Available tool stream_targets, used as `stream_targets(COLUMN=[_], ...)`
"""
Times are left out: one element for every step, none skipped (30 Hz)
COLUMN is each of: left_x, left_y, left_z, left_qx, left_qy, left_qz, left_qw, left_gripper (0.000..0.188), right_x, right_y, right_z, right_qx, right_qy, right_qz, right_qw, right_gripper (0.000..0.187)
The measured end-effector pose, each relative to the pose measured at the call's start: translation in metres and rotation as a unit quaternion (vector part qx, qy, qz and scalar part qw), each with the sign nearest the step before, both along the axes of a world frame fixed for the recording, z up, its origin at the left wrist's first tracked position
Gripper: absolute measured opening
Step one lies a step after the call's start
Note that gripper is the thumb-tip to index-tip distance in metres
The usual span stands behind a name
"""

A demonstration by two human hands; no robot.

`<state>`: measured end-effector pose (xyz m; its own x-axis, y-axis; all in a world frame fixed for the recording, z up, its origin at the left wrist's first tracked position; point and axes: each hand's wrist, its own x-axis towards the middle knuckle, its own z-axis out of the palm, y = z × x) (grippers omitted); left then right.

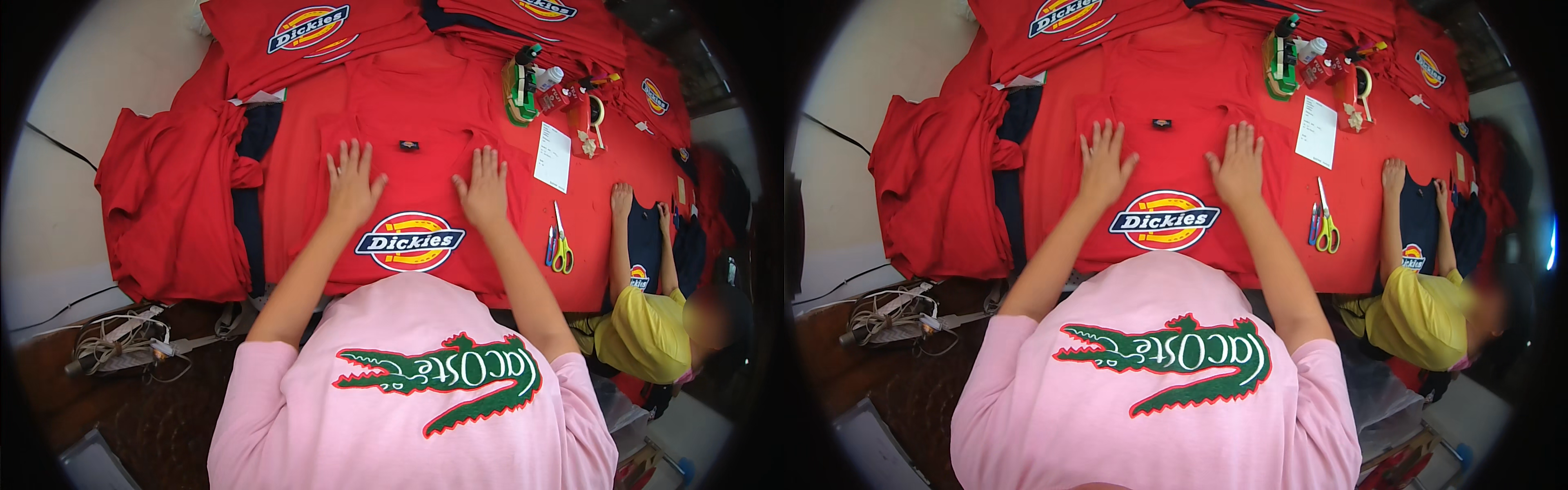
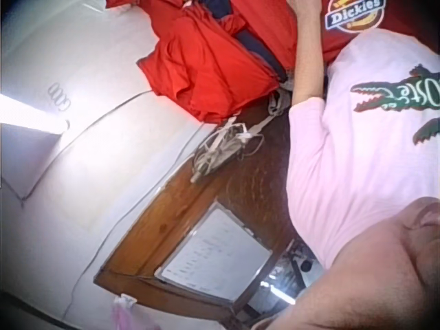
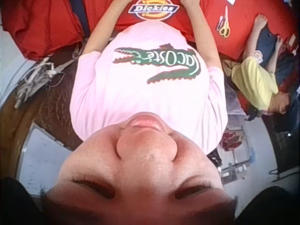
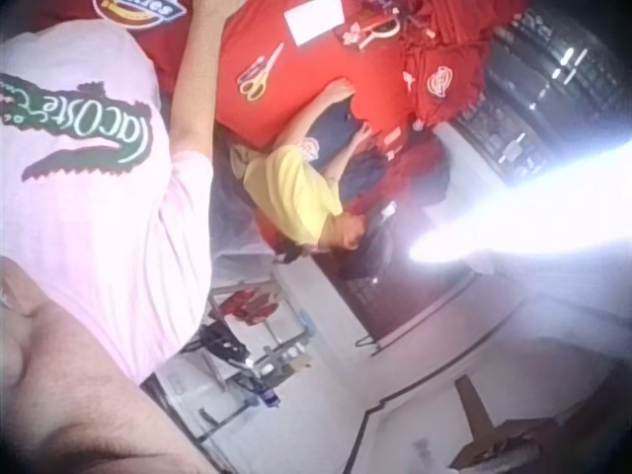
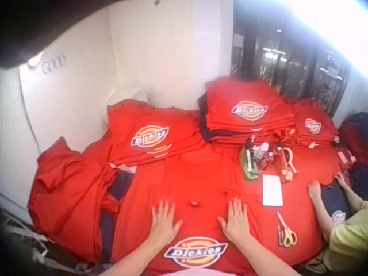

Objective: The person picks up red t-shirts from a stack, holds them up to view different sides, and uses a small tool to trim or remove material from the shirts.

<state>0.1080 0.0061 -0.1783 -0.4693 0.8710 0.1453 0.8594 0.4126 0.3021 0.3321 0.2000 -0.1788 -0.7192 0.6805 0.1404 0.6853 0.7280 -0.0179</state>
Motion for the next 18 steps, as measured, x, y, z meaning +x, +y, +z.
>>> stream_targets(left_x=[0.023, 0.047, 0.07, 0.082, 0.084, 0.083, 0.081, 0.076, 0.069, 0.062, 0.057, 0.054, 0.05, 0.045, 0.044, 0.043, 0.04, 0.04], left_y=[-0.022, -0.049, -0.076, -0.103, -0.13, -0.153, -0.173, -0.191, -0.207, -0.221, -0.231, -0.24, -0.247, -0.25, -0.255, -0.261, -0.259, -0.259], left_z=[-0.002, -0.001, 0.002, 0.004, 0.004, 0.002, -0.001, -0.004, -0.008, -0.01, -0.011, -0.013, -0.016, -0.018, -0.019, -0.021, -0.018, -0.024], left_qx=[0.045, 0.022, 0.001, -0.045, -0.091, -0.099, -0.108, -0.118, -0.128, -0.138, -0.101, -0.065, -0.028, 0.058, 0.061, 0.064, 0.07, 0.119], left_qy=[-0.036, -0.058, -0.08, -0.06, -0.04, -0.026, -0.014, -0.004, 0.007, 0.02, -0.012, -0.044, -0.077, -0.056, -0.093, -0.129, -0.166, -0.126], left_qz=[-0.017, -0.053, -0.092, -0.098, -0.107, -0.045, 0.013, 0.039, 0.064, 0.092, 0.117, 0.142, 0.166, 0.189, 0.219, 0.249, 0.273, 0.283], left_qw=[0.998, 0.997, 0.993, 0.992, 0.989, 0.994, 0.994, 0.992, 0.99, 0.986, 0.988, 0.987, 0.983, 0.979, 0.969, 0.958, 0.945, 0.943], left_gripper=[0.075, 0.076, 0.077, 0.078, 0.079, 0.08, 0.082, 0.082, 0.083, 0.084, 0.085, 0.085, 0.086, 0.074, 0.068, 0.062, 0.056, 0.038], right_x=[0.01, 0.022, 0.044, 0.073, 0.104, 0.126, 0.151, 0.176, 0.192, 0.202, 0.212, 0.222, 0.231, 0.234, 0.236, 0.239, 0.246, 0.251], right_y=[-0.028, -0.059, -0.086, -0.11, -0.124, -0.132, -0.138, -0.143, -0.143, -0.141, -0.141, -0.141, -0.138, -0.132, -0.131, -0.137, -0.134, -0.133], right_z=[0.001, 0.006, 0.007, 0.0, -0.008, -0.007, -0.005, -0.004, -0.002, 0.001, 0.006, 0.009, 0.01, 0.011, 0.011, 0.01, -0.001, -0.003], right_qx=[-0.014, -0.057, -0.093, -0.132, -0.111, -0.128, -0.138, -0.146, -0.154, -0.154, -0.153, -0.152, -0.162, -0.172, -0.183, -0.155, -0.156, -0.227], right_qy=[0.081, 0.091, 0.081, 0.04, 0.015, -0.006, 0.009, 0.026, 0.045, 0.047, 0.047, 0.047, 0.091, 0.136, 0.18, 0.271, 0.36, 0.391], right_qz=[0.041, 0.079, 0.132, 0.165, 0.172, 0.129, 0.102, 0.074, 0.046, 0.049, 0.052, 0.054, 0.034, 0.018, 0.001, -0.072, -0.132, -0.194], right_qw=[0.996, 0.991, 0.983, 0.977, 0.979, 0.983, 0.985, 0.986, 0.986, 0.986, 0.986, 0.986, 0.982, 0.975, 0.966, 0.947, 0.91, 0.871], right_gripper=[0.082, 0.082, 0.084, 0.085, 0.086, 0.084, 0.084, 0.083, 0.082, 0.078, 0.074, 0.07, 0.065, 0.059, 0.054, 0.041, 0.038, 0.037])
